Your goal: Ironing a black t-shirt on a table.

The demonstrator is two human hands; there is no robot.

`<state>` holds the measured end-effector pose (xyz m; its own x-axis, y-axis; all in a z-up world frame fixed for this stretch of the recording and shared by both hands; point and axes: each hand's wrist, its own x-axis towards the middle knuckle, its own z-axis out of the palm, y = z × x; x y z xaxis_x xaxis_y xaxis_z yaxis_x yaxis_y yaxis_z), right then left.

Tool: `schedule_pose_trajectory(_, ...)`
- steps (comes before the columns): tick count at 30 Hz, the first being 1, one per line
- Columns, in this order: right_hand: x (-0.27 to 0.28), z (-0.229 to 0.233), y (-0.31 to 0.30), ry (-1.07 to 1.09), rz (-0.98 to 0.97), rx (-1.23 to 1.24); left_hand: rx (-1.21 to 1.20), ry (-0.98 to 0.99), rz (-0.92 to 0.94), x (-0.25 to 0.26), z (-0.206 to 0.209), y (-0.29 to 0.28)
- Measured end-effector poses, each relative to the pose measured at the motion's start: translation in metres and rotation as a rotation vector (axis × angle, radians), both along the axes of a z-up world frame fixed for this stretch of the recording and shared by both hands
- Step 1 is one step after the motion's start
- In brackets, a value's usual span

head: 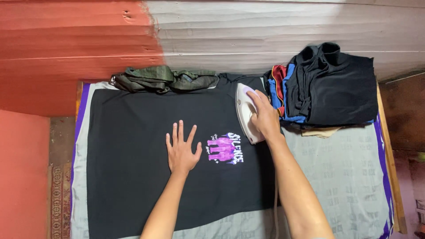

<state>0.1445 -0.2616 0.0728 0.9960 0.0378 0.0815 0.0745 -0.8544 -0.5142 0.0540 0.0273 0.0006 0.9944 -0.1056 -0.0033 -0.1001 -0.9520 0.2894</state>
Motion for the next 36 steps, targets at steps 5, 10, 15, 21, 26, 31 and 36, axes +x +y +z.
schedule_pose_trajectory(5,0.017,-0.015,0.001,0.037,-0.185,-0.019,0.046,0.022,-0.001,0.001,-0.005,-0.001)
schedule_pose_trajectory(10,0.004,-0.029,-0.015,-0.230,0.056,0.033,0.020,0.012,0.007,0.002,0.000,-0.001)
schedule_pose_trajectory(15,-0.002,0.009,0.010,0.121,0.287,-0.034,0.015,-0.020,-0.003,0.001,-0.008,0.000)
schedule_pose_trajectory(21,0.015,0.006,0.022,0.014,0.229,-0.010,-0.044,-0.004,0.002,0.001,0.002,0.001)
schedule_pose_trajectory(26,-0.011,0.016,0.014,0.081,0.264,-0.018,-0.009,-0.021,0.005,0.002,-0.012,0.000)
schedule_pose_trajectory(31,-0.003,0.009,0.022,0.078,0.178,-0.008,-0.045,-0.007,-0.004,-0.001,-0.007,0.002)
schedule_pose_trajectory(36,-0.020,0.001,0.020,-0.018,0.167,0.053,-0.032,0.000,0.003,0.001,0.000,0.001)
